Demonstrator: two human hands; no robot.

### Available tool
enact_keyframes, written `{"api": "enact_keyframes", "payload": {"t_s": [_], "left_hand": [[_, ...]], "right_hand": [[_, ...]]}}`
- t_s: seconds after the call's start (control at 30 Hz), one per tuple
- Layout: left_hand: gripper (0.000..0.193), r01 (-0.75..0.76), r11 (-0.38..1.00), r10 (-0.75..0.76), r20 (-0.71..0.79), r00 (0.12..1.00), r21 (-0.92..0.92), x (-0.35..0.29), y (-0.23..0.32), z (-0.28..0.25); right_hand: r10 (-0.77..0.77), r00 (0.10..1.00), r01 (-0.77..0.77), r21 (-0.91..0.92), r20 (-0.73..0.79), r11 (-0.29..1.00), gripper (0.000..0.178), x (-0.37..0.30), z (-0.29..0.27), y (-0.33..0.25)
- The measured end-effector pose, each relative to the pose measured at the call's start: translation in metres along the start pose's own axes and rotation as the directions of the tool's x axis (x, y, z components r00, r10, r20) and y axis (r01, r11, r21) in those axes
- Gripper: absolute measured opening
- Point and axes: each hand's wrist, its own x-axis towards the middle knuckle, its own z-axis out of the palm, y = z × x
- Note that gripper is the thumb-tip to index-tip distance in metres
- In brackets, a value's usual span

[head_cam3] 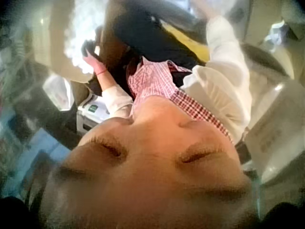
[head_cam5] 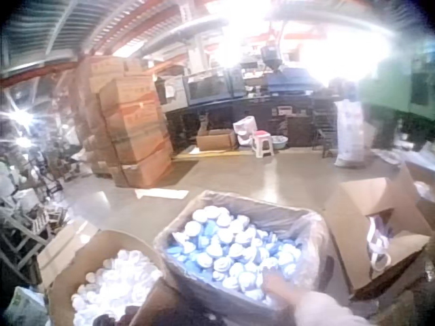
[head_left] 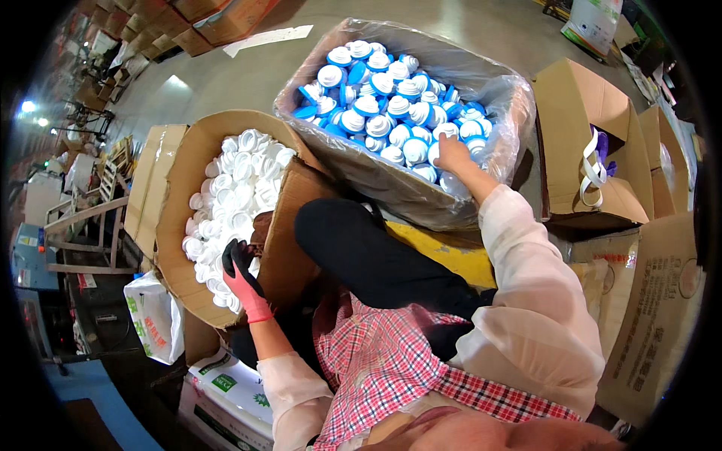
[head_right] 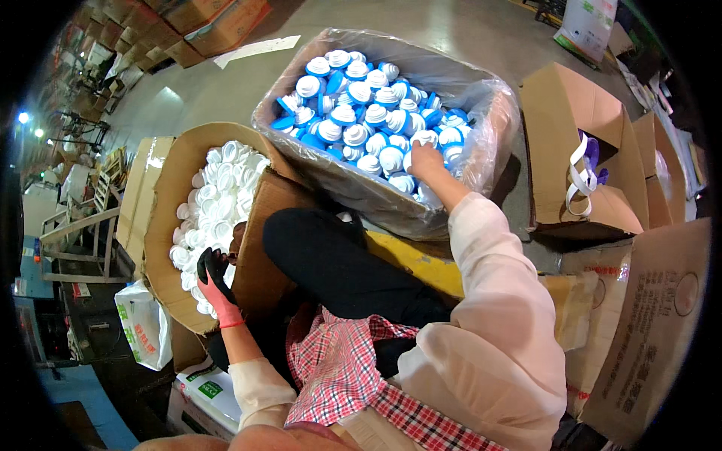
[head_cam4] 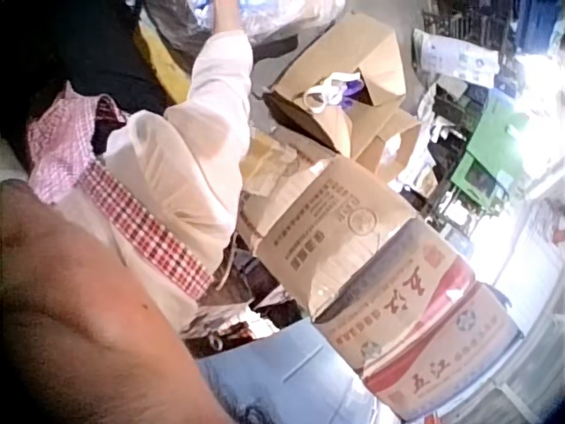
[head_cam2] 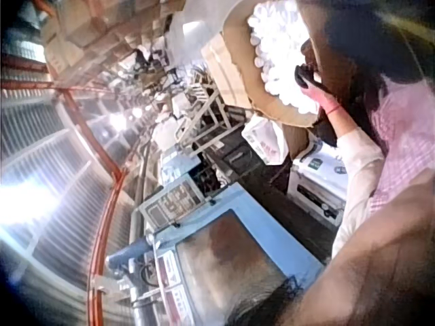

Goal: The person repeatedly picks white plastic caps from a cardboard box and blue plastic caps from a plastic bag, then presses them together to form assembled units. The assembled units are placed into a second plastic bag. The person wears gloves and a checkered apron while working at a table in a warehouse.

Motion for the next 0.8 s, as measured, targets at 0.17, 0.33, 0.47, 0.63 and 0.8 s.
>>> {"api": "enact_keyframes", "payload": {"t_s": [0.17,0.33,0.47,0.63,0.8], "left_hand": [[0.038,-0.194,0.981,0.192,0.226,0.955,-0.013,-0.052,0.081,0.084],[0.066,0.12,0.919,0.11,0.536,0.837,-0.375,-0.1,0.111,0.154],[0.044,0.162,0.902,0.068,0.502,0.862,-0.401,-0.118,0.101,0.151],[0.056,0.496,0.481,-0.143,0.494,0.858,-0.723,-0.131,0.117,0.132],[0.055,0.481,0.434,-0.139,0.471,0.871,-0.762,-0.137,0.121,0.118]], "right_hand": [[-0.322,0.871,0.455,0.362,-0.371,0.814,0.055,-0.105,-0.11,-0.049],[-0.669,0.588,0.801,0.441,-0.455,0.405,0.051,-0.218,-0.161,-0.132],[-0.676,0.552,0.82,0.462,-0.487,0.337,0.057,-0.248,-0.149,-0.154],[-0.682,0.523,0.822,0.515,-0.511,0.244,0.062,-0.267,-0.129,-0.17],[-0.681,0.466,0.847,0.507,-0.564,0.16,0.066,-0.273,-0.119,-0.175]]}}
